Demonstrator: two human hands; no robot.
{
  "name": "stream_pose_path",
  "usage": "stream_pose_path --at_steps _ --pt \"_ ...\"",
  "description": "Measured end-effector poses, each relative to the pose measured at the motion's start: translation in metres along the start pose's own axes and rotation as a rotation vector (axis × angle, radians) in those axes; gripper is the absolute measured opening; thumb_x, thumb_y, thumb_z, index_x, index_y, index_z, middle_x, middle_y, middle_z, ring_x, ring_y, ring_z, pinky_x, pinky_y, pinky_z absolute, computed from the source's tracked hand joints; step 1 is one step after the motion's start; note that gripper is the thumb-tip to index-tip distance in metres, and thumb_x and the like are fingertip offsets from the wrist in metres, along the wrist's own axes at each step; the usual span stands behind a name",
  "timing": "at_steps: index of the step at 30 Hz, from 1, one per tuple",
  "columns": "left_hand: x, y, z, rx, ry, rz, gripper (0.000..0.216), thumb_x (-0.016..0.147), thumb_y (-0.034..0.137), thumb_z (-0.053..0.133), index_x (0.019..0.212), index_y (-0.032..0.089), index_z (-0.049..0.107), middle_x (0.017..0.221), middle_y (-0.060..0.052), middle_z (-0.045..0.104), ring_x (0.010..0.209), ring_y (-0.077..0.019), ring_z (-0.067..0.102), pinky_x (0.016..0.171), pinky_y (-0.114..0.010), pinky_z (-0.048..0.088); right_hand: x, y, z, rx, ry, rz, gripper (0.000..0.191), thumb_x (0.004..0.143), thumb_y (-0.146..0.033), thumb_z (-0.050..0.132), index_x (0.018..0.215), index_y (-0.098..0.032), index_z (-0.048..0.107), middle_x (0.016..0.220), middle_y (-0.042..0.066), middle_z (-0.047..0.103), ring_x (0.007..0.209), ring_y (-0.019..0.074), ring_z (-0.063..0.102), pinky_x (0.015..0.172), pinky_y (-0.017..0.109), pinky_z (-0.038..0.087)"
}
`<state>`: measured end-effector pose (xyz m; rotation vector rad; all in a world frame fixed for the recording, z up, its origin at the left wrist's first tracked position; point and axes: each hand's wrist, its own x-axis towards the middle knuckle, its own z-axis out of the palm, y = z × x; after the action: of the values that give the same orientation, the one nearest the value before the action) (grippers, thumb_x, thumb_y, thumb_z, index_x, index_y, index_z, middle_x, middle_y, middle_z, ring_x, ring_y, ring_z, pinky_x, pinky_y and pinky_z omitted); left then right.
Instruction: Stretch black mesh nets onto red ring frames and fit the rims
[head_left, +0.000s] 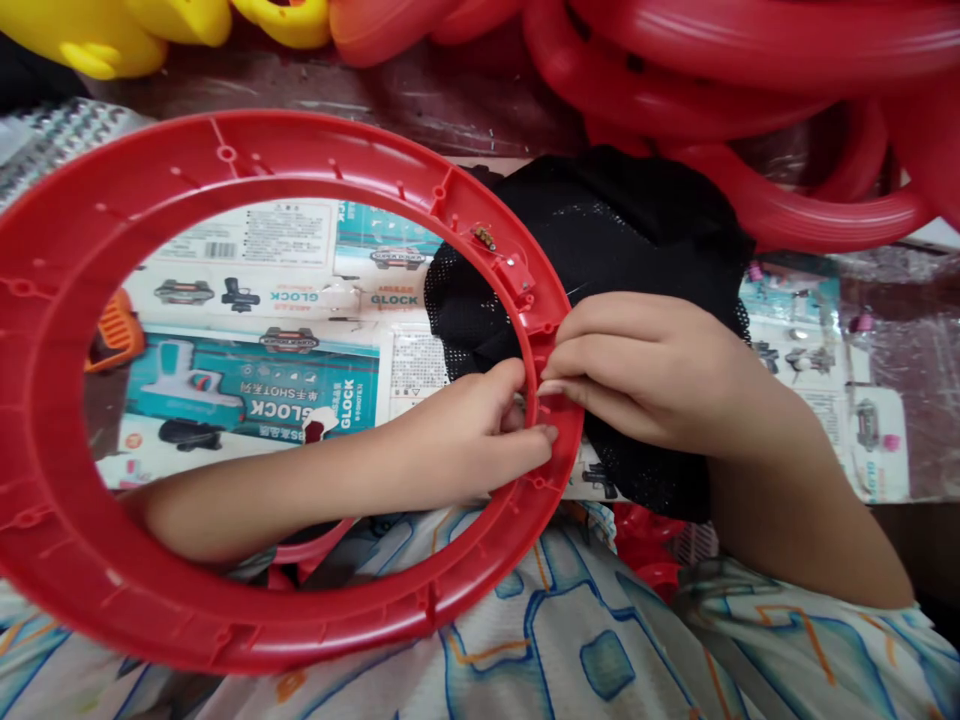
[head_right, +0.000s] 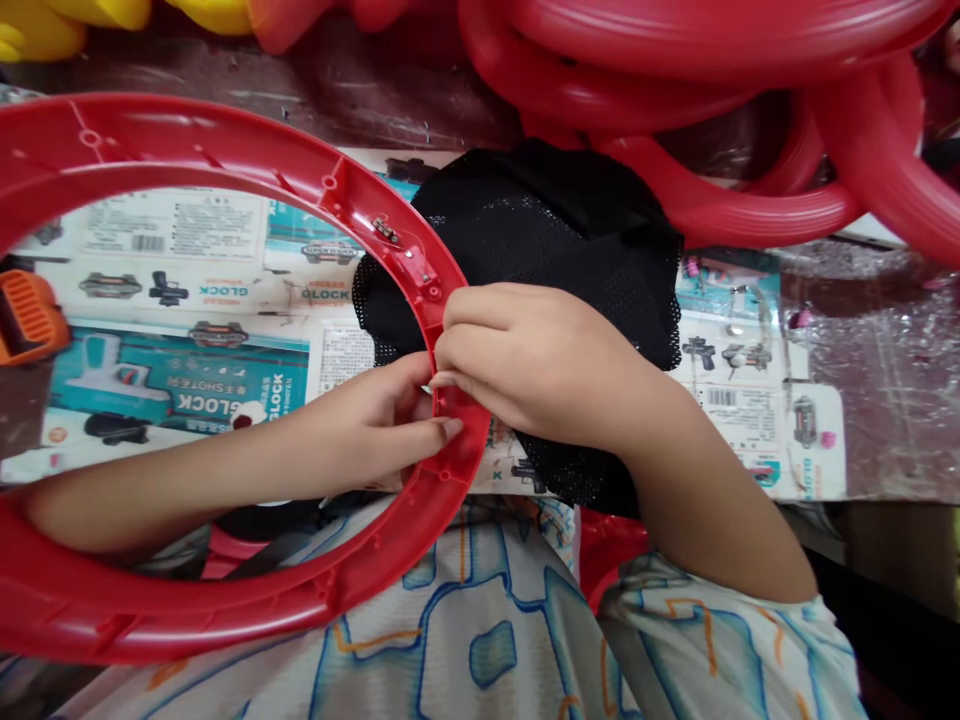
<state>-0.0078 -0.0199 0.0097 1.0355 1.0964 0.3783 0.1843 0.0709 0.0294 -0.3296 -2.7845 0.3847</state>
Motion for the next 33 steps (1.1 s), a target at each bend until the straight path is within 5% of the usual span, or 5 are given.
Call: stream_pose_path --at_steps 4,15,23,33 --pt "0.002 -0.005 0.004 -0.116 0.062 0.031 0.020 0.088 0.035 0.065 0.101 0.020 0.058 0.082 0.001 0.062 0.068 -0.0137 0.057 0.058 -0.025 0.043 0.000 0.000 -0.001 -0.006 0.043 -0.051 0.029 0.105 -0.023 0.048 0.087 -0.013 0.068 0.087 0.008 0.069 0.079 0.0174 0.064 0.071 0.029 0.054" --pt "-0.001 0.007 0.002 0.096 0.130 0.074 0.008 0.087 0.028 0.054 0.084 0.021 0.057 0.063 0.005 0.056 0.054 -0.0112 0.048 0.048 -0.022 0.033 -0.001 -0.003 0.000 -0.063 0.011 -0.021 0.030 0.106 -0.026 0.049 0.086 -0.015 0.068 0.086 0.007 0.071 0.079 0.0169 0.063 0.071 0.030 0.053" --pt "0.001 0.003 0.002 0.173 0.081 0.109 0.009 0.088 0.027 0.053 0.082 0.021 0.057 0.066 0.003 0.057 0.059 -0.0133 0.051 0.053 -0.025 0.034 -0.003 -0.004 -0.006 -0.080 -0.064 -0.070 0.030 0.103 -0.016 0.050 0.080 -0.017 0.069 0.077 0.003 0.064 0.068 0.0150 0.051 0.060 0.030 0.036" --pt "-0.001 0.005 0.008 -0.137 0.072 0.089 0.016 0.084 0.022 0.059 0.100 0.019 0.059 0.084 0.002 0.062 0.073 -0.0136 0.057 0.065 -0.025 0.047 -0.003 -0.003 -0.001 0.060 -0.026 0.002 0.030 0.103 -0.024 0.055 0.083 -0.016 0.075 0.082 0.006 0.072 0.074 0.0158 0.063 0.066 0.029 0.046"
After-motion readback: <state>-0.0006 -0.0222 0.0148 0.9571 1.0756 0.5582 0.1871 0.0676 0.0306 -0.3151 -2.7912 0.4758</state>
